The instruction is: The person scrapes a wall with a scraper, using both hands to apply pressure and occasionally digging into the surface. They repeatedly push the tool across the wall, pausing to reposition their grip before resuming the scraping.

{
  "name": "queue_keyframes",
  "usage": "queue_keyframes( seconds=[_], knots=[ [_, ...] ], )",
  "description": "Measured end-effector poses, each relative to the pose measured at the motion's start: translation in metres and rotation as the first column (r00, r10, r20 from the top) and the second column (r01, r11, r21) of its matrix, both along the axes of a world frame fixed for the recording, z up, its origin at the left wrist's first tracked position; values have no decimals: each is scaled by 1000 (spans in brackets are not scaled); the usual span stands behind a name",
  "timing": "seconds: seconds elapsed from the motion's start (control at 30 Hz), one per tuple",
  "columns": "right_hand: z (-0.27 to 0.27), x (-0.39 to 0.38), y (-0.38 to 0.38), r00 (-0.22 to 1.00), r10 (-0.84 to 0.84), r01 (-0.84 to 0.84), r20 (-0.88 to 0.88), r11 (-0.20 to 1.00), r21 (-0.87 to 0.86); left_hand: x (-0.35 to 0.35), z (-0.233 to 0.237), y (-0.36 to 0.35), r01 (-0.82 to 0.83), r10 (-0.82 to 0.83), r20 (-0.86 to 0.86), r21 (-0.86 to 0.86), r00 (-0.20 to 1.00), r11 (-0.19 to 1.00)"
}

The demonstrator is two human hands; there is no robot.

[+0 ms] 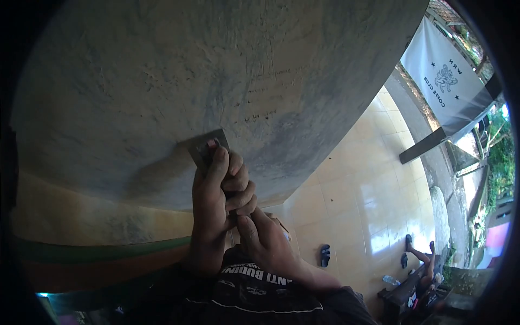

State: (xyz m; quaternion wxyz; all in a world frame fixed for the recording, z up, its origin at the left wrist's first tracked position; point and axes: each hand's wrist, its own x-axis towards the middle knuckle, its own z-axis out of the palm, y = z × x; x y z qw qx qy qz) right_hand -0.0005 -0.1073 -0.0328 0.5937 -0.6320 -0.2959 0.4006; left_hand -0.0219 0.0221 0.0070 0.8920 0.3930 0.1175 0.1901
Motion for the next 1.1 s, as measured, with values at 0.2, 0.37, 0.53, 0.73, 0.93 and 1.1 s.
queue_keyframes(
  seconds=[0.2, 0.37, 0.53, 0.73, 0.93, 1.1],
  knots=[
    [1, 0, 4, 999, -40, 40, 21, 999, 7, 0, -3, 1, 13, -17, -56, -70, 998, 997],
    [-32, -3, 4, 996, -81, 81, -24, 996, 21, -1, -34, -1, -4, 3, -55, -18, 999, 1000],
    [-86, -6, -3, 977, -172, 177, -127, 984, 30, 8, -82, -9, 18, -27, -171, -51, 985, 999],
    [-68, 4, -7, 974, -217, 221, -67, 973, 61, 19, -66, -16, 70, -68, -135, 6, 989, 998],
    [-48, 12, -12, 986, -155, 156, -55, 988, 9, 26, -46, -20, 10, 1, -198, 54, 980, 998],
    [-47, 13, -17, 984, -171, 172, -43, 985, 4, 28, -43, -24, 0, 6, -158, 37, 987, 999]
  ],
)
